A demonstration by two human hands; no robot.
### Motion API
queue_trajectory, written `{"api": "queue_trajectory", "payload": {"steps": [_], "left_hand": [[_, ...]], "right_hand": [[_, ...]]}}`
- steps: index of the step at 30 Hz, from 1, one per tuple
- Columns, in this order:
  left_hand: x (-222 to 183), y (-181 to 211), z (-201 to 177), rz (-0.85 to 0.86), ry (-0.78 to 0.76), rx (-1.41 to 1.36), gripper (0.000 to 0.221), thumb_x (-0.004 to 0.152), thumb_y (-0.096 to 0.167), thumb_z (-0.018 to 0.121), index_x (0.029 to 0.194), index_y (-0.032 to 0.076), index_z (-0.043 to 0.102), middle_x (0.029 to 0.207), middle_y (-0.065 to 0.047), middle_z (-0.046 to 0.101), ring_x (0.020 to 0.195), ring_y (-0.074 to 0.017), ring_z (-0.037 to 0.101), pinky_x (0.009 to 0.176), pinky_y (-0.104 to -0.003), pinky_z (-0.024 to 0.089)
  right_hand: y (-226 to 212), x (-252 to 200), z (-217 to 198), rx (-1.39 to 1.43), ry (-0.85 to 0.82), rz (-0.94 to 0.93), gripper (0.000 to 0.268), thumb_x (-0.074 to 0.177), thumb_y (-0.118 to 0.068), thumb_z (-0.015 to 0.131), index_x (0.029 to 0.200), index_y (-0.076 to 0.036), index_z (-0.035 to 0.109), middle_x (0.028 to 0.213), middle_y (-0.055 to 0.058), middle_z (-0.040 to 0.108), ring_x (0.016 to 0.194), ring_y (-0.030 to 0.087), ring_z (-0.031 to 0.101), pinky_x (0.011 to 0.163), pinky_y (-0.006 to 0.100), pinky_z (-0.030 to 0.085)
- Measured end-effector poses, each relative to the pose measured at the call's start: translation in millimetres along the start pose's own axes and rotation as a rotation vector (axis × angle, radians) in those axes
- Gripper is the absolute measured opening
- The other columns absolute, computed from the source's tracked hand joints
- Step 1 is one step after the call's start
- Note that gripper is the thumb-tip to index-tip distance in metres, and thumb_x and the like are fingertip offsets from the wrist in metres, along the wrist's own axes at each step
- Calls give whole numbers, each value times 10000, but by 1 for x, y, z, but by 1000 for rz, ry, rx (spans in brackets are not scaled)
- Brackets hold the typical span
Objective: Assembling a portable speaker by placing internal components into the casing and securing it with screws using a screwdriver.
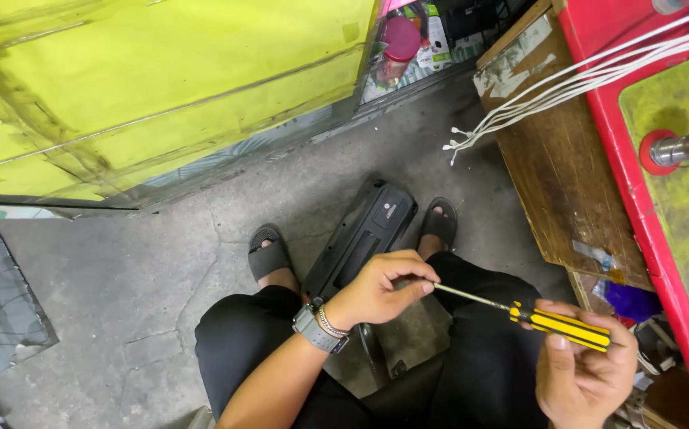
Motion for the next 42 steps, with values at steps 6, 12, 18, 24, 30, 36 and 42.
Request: {"api": "queue_trajectory", "payload": {"steps": [6,12,18,24,30,36,42], "left_hand": [[-5,-17,0,-158,-79,-103,127,1028,128,626,1119,87,705,918,-11,619,779,-99,601,745,-230,531],[-3,-16,-13,-190,-151,-11,142,1023,172,626,1112,99,709,915,-8,624,757,-100,610,720,-239,524],[4,-7,-24,-249,-184,208,180,1024,158,582,1110,94,726,944,-25,646,818,-146,638,790,-272,529],[7,-6,-26,-281,-177,274,150,1021,143,572,1052,104,713,936,-27,643,860,-159,631,829,-281,514],[5,-9,-32,-370,-115,23,111,1015,117,592,1064,90,688,915,-2,652,762,-99,619,722,-245,547],[7,0,-34,-323,-117,-20,137,1035,125,552,1084,83,674,951,-7,625,818,-98,605,745,-247,601],[4,1,-37,-299,-112,2,130,1025,135,577,1081,100,688,968,1,668,835,-91,619,724,-246,602]], "right_hand": [[2,-7,-21,-79,-139,48,315,908,37,626,1154,-40,446,1084,334,643,1086,381,725,955,416,655],[-33,16,-1,-400,-490,-77,226,840,31,696,1053,-18,642,1134,201,746,1075,232,775,1018,289,607],[-19,23,6,-477,-794,-139,235,908,46,584,1089,-11,723,1230,179,718,1125,234,755,1046,308,581],[-10,18,14,-456,-737,-151,195,905,33,643,1090,27,705,1186,215,722,1091,267,759,1036,316,600],[-10,15,8,-400,-537,-153,138,885,69,689,1021,86,674,1090,296,705,1033,350,756,997,394,633],[-19,17,14,-406,-557,-207,145,891,97,691,1034,101,666,1108,318,696,1028,355,751,989,392,632],[-28,13,19,-441,-574,-245,145,897,92,693,1041,100,670,1112,317,700,1032,355,750,989,386,625]]}}
Point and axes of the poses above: each hand's wrist, its own x-axis towards the middle knuckle, its own z-axis out of the palm, y = z × x, the point moved 3 cm from there along x, towards the middle knuckle
